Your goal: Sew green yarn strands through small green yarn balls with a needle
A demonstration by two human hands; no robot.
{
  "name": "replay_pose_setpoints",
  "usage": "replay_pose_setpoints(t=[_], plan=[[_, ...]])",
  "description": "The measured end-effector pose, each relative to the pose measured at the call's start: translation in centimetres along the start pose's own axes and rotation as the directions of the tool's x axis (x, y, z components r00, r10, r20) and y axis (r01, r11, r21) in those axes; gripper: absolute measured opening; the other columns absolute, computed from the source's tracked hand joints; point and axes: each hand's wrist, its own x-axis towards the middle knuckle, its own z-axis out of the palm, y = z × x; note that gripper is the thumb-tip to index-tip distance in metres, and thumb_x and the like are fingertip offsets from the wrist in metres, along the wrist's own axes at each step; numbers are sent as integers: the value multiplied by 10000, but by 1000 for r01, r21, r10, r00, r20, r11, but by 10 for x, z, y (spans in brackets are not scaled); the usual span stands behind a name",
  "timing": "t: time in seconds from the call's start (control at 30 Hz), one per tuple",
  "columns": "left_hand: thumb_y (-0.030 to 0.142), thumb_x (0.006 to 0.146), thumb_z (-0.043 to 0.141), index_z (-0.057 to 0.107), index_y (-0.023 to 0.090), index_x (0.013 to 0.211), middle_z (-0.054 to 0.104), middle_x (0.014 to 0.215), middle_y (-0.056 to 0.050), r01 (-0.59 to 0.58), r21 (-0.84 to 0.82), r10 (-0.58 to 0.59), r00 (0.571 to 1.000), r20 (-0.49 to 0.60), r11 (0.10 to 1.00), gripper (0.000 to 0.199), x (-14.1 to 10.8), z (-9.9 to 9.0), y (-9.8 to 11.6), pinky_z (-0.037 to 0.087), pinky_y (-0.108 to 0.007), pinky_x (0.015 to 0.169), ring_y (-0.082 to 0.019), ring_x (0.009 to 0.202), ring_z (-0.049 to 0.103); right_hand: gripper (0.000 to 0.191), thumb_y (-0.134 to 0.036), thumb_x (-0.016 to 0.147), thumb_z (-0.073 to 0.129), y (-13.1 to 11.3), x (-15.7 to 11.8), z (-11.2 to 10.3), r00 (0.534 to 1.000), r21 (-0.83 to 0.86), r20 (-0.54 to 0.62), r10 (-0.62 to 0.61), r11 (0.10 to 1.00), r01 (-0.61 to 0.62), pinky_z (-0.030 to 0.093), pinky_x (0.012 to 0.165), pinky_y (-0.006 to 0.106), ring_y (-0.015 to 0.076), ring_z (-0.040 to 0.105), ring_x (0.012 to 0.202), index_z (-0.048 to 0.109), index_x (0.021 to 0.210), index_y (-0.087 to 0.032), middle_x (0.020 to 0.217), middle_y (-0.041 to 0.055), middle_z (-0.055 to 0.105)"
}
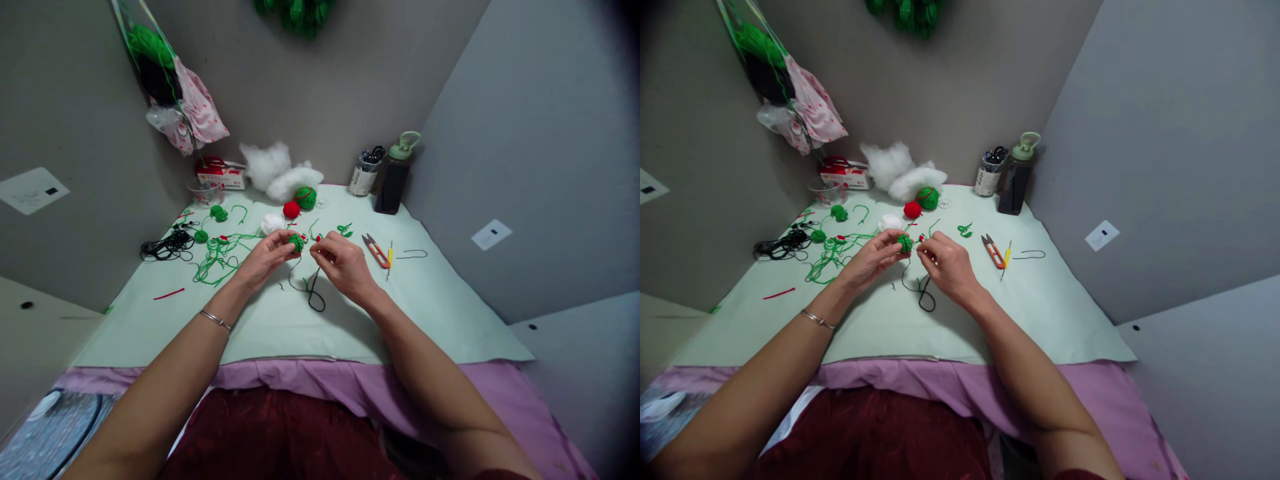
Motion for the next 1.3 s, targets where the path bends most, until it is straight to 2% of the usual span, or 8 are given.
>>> replay_pose_setpoints(t=[0.4,0.73,1.1,1.2,1.3], plan=[[269,709,883,704,174,990,682,1028,-37,-6,5,6,1000,-15,1000,346,1,1,-2,499,-366,986,-167,979,616,139,-126,922,591,1,-1,3,1000,12,11,26,1000,-26,348,633,262,116,469,635,676,828,-183,754,-3,519],[274,716,887,692,164,989,714,993,-35,34,-29,-33,999,36,999,353,0,0,-2,516,-361,979,-158,945,649,85,-179,900,627,0,0,10,989,237,16,146,960,-146,374,648,279,130,501,670,682,837,-191,780,7,568],[240,715,883,666,157,958,743,984,-41,52,-101,-49,998,32,994,337,0,1,1,502,-400,1042,-165,944,684,127,-291,863,654,-1,1,17,957,518,91,274,808,-281,355,607,284,117,438,623,727,889,-190,740,-8,554],[239,716,882,661,157,951,740,991,-43,26,-90,-23,999,31,996,333,0,0,1,502,-399,1040,-167,960,679,150,-311,847,664,1,0,19,950,539,95,297,787,-300,344,595,282,115,425,613,733,902,-188,714,-14,548],[239,720,877,668,161,964,728,995,-41,-2,-64,3,1000,24,998,330,0,0,0,501,-402,1036,-172,971,673,153,-315,832,678,2,1,18,952,515,87,294,805,-296,345,595,283,117,425,613,745,883,-187,694,-14,539]])
